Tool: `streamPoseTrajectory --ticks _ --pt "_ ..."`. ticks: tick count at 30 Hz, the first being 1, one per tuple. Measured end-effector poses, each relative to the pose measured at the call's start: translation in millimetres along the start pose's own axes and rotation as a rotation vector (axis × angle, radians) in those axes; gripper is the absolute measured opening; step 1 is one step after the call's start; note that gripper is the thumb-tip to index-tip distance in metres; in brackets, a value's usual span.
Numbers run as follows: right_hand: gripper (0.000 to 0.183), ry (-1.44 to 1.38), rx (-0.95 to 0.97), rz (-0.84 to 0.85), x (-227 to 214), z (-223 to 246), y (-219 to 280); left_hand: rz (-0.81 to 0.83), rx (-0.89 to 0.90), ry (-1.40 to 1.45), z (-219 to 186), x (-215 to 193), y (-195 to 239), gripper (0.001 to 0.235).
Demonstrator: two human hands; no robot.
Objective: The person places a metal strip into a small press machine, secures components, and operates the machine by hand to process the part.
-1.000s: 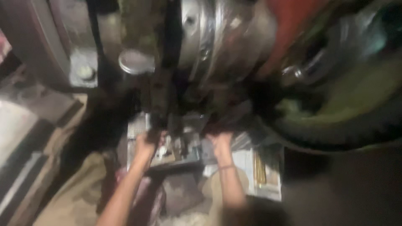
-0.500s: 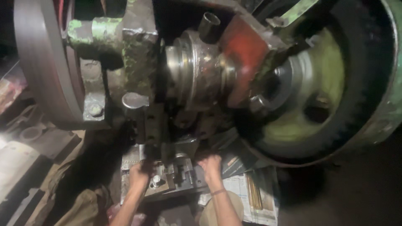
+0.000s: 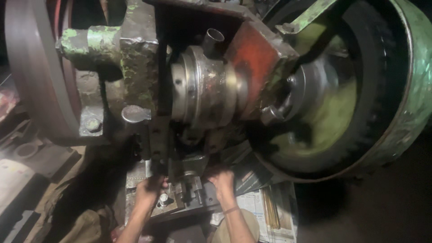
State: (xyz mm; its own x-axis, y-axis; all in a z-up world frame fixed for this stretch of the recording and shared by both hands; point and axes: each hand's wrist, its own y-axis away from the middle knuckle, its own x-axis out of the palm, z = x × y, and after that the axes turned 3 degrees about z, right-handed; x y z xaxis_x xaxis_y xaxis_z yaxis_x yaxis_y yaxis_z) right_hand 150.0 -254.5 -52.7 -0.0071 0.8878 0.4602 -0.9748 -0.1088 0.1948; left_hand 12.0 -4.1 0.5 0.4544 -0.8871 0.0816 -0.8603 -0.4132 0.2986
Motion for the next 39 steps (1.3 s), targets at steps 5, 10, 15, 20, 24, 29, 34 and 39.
streamPoseTrajectory --ticks 5,10,15,20,24,29,34,39 --pt "0.023 -0.023 -0.003 -0.062 -17.1 -23.5 -17.6 0.031 -0.012 -0.021 2.6 -2.6 -3.3 0.032" --pt "0.018 -0.068 -0.025 -0.045 -26.6 -37.3 -21.7 -0.035 -0.019 0.017 5.9 -4.3 -1.6 0.042" --pt "0.029 -0.062 0.096 -0.161 -13.9 -18.1 -15.6 -0.068 -0.022 -0.017 -1.5 -4.1 8.2 0.045" --pt "0.02 -0.023 0.062 -0.051 0.7 -0.3 -1.7 -0.046 0.03 0.005 10.7 -5.5 -2.6 0.041" --pt "0.023 -0.009 0.014 0.001 5.9 7.9 5.4 -0.052 0.028 -0.011 22.3 -7.4 -9.3 0.047" --pt "0.018 -0.063 0.003 -0.023 5.0 4.2 3.9 -0.042 0.062 -0.001 15.9 -7.2 -2.2 0.03" --pt "0.022 0.027 0.076 -0.131 7.9 -6.9 -6.6 -0.167 0.152 -0.393 17.8 -11.9 -1.9 0.034" --pt "0.026 -0.012 0.087 -0.109 5.6 -4.8 -5.1 0.042 0.188 0.044 9.0 -4.1 2.1 0.027"
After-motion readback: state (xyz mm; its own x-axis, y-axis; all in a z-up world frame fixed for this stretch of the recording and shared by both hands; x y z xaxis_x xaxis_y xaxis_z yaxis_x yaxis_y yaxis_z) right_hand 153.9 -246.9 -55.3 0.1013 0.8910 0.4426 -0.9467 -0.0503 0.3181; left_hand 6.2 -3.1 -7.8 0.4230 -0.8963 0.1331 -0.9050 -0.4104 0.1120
